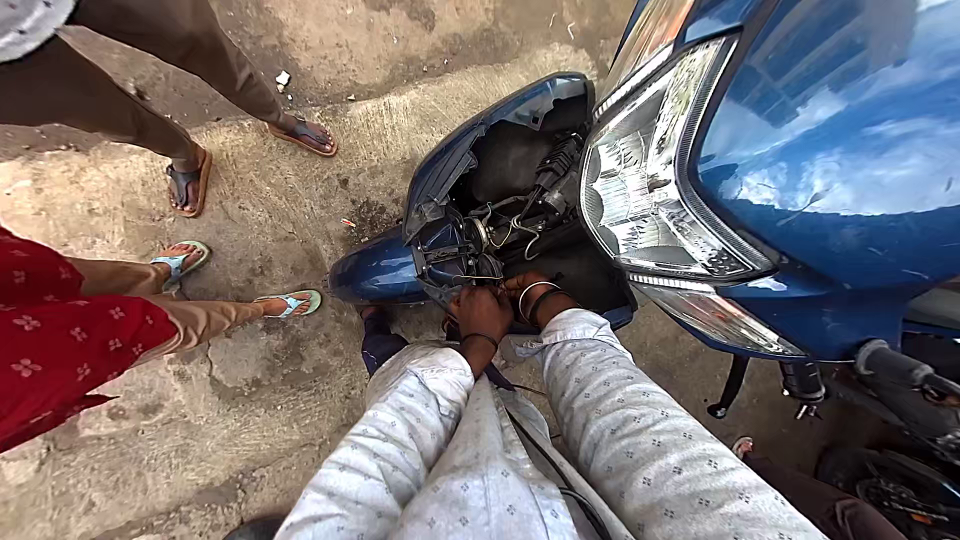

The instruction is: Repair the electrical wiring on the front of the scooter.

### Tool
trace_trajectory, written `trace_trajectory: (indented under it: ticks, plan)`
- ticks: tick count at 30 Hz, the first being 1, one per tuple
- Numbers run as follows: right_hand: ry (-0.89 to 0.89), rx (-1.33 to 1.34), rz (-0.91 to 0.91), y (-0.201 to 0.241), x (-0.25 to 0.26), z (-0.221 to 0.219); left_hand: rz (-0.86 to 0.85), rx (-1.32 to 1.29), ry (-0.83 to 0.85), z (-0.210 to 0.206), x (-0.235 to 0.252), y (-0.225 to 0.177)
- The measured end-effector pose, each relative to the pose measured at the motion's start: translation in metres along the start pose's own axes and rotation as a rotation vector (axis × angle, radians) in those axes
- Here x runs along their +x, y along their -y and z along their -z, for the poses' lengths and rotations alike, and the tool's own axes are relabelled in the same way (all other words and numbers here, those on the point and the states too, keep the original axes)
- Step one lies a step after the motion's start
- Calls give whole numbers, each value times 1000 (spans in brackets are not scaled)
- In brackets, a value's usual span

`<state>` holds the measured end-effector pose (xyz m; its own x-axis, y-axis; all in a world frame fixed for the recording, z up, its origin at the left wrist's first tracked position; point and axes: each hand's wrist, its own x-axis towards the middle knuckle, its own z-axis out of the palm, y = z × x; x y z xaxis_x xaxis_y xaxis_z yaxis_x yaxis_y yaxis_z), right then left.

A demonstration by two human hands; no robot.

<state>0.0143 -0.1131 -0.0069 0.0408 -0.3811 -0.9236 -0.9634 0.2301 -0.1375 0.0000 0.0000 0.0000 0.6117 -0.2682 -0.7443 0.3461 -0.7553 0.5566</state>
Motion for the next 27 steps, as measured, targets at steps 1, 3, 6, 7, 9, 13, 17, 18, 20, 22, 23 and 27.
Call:
trace_trajectory:
  ticks: [1, 3, 6, 7, 9, 13, 17, 18, 20, 22, 23, 27]
  plan:
    - [5, 53, -5, 0, 0, 0, 1, 1, 4, 0, 1, -1]
    - [-23, 76, 15, 0, 0, -3, -1, 3, -6, -2, 2, 0]
    - [-81, -367, 133, 6, -19, -3, -9, -10, -12, -2, 0, 1]
    - [-130, -562, 161, 13, -28, -2, -12, -16, -2, -1, 1, 1]
    - [-233, -727, 277, 17, -39, -1, -21, -30, 0, -1, 2, 4]
    - [-196, -827, 340, 20, -29, 7, -37, -69, -17, -3, 2, 9]
    - [-124, -701, 185, 9, -10, 10, 9, -57, -29, -1, 0, 5]
    - [-116, -707, 183, 8, -9, 10, 31, -45, -31, -1, -1, 3]
    - [-107, -765, 199, 9, -13, 10, 65, -29, -33, -2, -2, -1]
    - [-94, -808, 208, 11, -18, 10, 88, -59, -25, -5, -3, -3]
    - [-87, -812, 206, 13, -21, 11, 86, -81, -29, -8, -2, -3]
    - [-67, -815, 222, 12, -20, 14, 5, -127, -119, -20, -4, 3]
